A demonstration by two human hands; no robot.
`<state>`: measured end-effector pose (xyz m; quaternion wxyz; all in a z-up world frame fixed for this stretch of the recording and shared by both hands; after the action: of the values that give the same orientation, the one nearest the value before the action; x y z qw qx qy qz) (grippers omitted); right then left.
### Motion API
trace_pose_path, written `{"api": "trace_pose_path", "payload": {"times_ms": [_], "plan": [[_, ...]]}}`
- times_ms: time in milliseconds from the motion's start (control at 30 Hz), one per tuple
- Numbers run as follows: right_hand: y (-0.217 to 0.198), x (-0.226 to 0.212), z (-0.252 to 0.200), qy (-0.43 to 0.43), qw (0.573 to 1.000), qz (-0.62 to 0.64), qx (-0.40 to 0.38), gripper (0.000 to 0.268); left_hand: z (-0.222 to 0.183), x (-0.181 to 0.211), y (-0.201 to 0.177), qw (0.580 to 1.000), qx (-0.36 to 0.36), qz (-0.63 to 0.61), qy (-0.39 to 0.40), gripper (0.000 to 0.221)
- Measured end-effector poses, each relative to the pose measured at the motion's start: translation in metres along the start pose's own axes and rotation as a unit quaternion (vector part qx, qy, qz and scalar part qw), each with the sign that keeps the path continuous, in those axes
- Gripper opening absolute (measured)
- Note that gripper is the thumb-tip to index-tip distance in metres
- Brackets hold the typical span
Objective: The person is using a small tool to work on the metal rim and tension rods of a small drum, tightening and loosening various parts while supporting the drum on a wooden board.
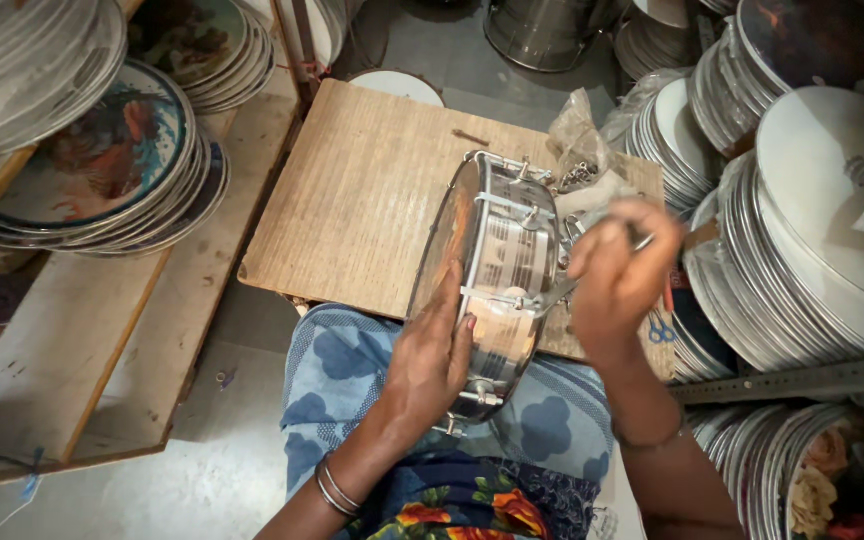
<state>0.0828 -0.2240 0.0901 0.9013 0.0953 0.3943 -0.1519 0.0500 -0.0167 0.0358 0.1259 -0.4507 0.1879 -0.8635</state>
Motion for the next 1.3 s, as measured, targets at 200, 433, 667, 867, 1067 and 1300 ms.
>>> {"api": "trace_pose_path", "payload": {"times_ms": [200, 433, 667, 867, 1067, 1300], "plan": [[0.018, -0.006, -0.028, -0.197, 0.968, -0.084, -0.129, 0.026, -0.004, 0.002, 0.0, 1.0, 0.0, 0.006, 0.013, 0.065], [0.028, -0.003, -0.02, -0.102, 0.988, -0.036, -0.107, 0.025, -0.003, 0.002, -0.004, 1.0, 0.0, 0.009, 0.023, 0.064], [0.044, 0.022, 0.016, 0.151, 0.976, -0.092, -0.129, 0.025, -0.005, 0.004, -0.002, 0.999, -0.005, 0.013, 0.038, 0.065], [0.047, 0.028, 0.023, 0.15, 0.984, 0.059, -0.071, 0.024, 0.0, 0.0, -0.001, 1.0, 0.005, 0.004, 0.026, 0.062], [0.001, 0.045, 0.014, 0.185, 0.948, 0.23, 0.123, 0.022, 0.006, 0.004, -0.001, 0.999, 0.017, -0.008, 0.047, 0.063], [-0.078, 0.178, -0.108, 0.391, 0.872, 0.256, 0.145, 0.045, 0.026, -0.002, -0.001, 0.999, -0.004, -0.054, -0.002, 0.065]]}}
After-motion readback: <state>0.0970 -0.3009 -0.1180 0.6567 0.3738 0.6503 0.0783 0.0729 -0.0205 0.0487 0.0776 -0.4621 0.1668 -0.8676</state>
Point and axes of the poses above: each hand's wrist, its own z-axis towards the middle knuckle, its own y-axis out of the palm, x = y × z, the point moved 6 cm from there along z, towards the middle knuckle, and after that the axes turned 4 degrees about z, right-handed, at the moved point
